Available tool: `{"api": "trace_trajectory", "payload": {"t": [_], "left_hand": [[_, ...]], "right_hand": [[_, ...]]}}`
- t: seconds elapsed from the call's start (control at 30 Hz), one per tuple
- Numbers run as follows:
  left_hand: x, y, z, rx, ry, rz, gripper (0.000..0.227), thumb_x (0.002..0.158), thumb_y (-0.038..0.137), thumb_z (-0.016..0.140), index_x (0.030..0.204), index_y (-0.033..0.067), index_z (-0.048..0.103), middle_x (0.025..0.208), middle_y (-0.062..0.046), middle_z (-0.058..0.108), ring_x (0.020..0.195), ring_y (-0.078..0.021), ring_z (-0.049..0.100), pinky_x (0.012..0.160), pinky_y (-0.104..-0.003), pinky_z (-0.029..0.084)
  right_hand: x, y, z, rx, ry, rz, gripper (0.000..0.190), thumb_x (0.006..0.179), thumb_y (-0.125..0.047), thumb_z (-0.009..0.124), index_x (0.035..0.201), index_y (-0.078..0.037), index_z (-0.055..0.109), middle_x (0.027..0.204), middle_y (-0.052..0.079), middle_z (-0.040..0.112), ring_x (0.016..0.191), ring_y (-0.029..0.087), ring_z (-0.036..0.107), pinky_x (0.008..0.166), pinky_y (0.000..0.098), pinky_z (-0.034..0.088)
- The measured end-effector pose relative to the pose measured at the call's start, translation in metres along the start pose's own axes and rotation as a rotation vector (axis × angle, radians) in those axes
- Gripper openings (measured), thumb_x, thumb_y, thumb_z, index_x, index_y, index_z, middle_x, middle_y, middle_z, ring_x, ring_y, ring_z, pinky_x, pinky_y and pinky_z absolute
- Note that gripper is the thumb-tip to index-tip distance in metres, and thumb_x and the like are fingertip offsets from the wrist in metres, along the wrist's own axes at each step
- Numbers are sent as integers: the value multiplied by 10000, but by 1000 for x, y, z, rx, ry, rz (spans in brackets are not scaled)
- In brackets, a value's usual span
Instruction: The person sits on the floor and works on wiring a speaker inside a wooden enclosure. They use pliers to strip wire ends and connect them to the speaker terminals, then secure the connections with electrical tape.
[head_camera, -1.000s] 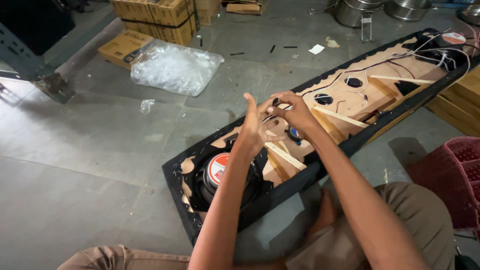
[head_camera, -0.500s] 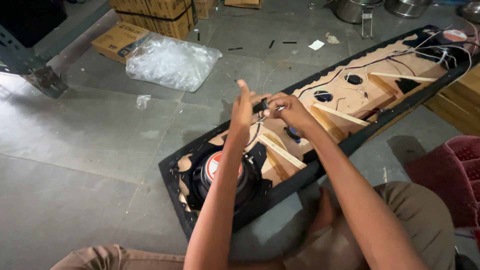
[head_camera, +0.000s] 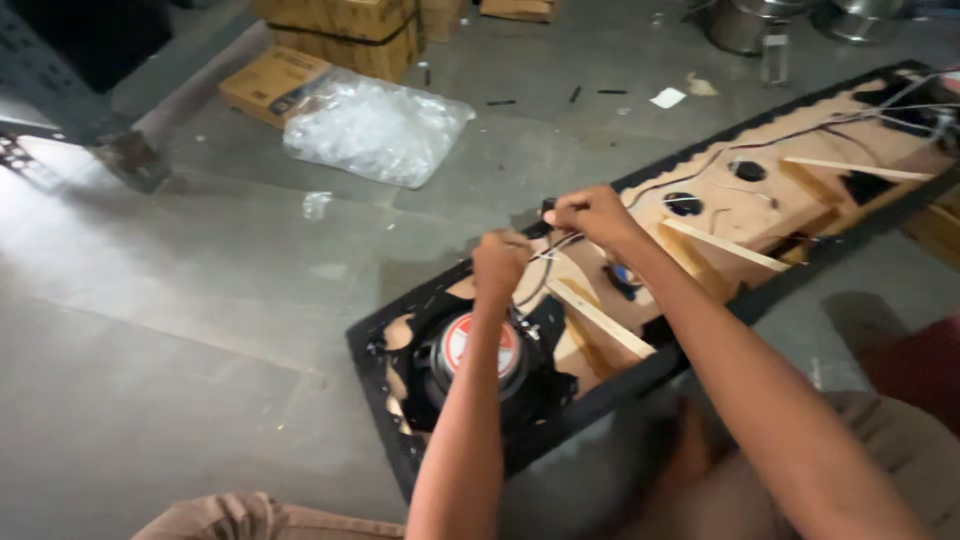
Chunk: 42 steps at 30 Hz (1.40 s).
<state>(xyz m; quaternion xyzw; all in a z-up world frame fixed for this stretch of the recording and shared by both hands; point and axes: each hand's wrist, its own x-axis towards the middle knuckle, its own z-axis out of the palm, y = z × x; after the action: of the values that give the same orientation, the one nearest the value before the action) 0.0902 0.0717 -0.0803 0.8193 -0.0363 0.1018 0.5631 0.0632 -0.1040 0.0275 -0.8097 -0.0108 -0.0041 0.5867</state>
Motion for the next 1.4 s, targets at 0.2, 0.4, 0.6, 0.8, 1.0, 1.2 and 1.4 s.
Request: {"api": "trace_trajectory", "payload": {"t": [0.2, 0.4, 0.6, 0.8, 1.0, 1.2, 1.4], "left_hand": [[6, 11, -5, -362, -257, -175, 194, 771, 77, 795, 936, -23, 785, 736, -76, 751, 626, -130, 677, 601, -262, 540], [6, 6, -6, -591, -296, -252, 159, 873, -7, 652, 972, -50, 767, 833, -120, 781, 628, -135, 664, 554, -251, 531], [14, -9, 8, -701, -274, -354, 247, 886, -59, 541, 985, -88, 765, 832, -170, 774, 664, -210, 756, 630, -309, 650], [11, -5, 3, -726, -249, -340, 141, 892, -90, 581, 905, -115, 719, 851, -191, 772, 672, -233, 756, 623, -331, 657], [8, -1, -1, -741, -241, -356, 131, 890, -100, 591, 907, -139, 715, 823, -210, 738, 677, -259, 752, 627, -353, 658], [9, 0, -1, -666, -271, -394, 111, 899, -70, 634, 964, -129, 702, 831, -216, 744, 692, -253, 758, 628, -354, 660], [6, 0, -2, -747, -291, -391, 132, 903, -76, 611, 969, -167, 680, 872, -238, 737, 726, -286, 767, 658, -380, 683]], "right_hand": [[-1, 7, 6, -17, -22, -34, 120, 847, -60, 752, 922, 31, 775, 770, 15, 731, 714, 88, 648, 663, 263, 525], [1, 2, 11, 70, -143, -57, 342, 818, -16, 741, 1161, -13, 748, 827, 14, 708, 744, 88, 675, 724, 273, 587], [6, 12, 12, 51, -92, 86, 197, 910, -124, 746, 1079, -27, 772, 855, 11, 713, 771, 81, 649, 708, 260, 543], [11, 21, 17, 2, -123, 84, 136, 890, -114, 761, 996, -31, 770, 890, -6, 726, 795, 68, 642, 707, 252, 507], [13, 30, 22, -51, -162, 59, 114, 869, -49, 745, 979, -38, 773, 864, 5, 735, 781, 71, 631, 729, 243, 496], [10, 33, 25, -145, -149, -31, 85, 859, -36, 764, 935, 1, 759, 847, 12, 711, 807, 81, 613, 767, 266, 497], [11, 39, 27, -159, -140, -55, 106, 851, -22, 748, 955, 1, 757, 812, -22, 704, 774, 65, 620, 729, 257, 507]]}}
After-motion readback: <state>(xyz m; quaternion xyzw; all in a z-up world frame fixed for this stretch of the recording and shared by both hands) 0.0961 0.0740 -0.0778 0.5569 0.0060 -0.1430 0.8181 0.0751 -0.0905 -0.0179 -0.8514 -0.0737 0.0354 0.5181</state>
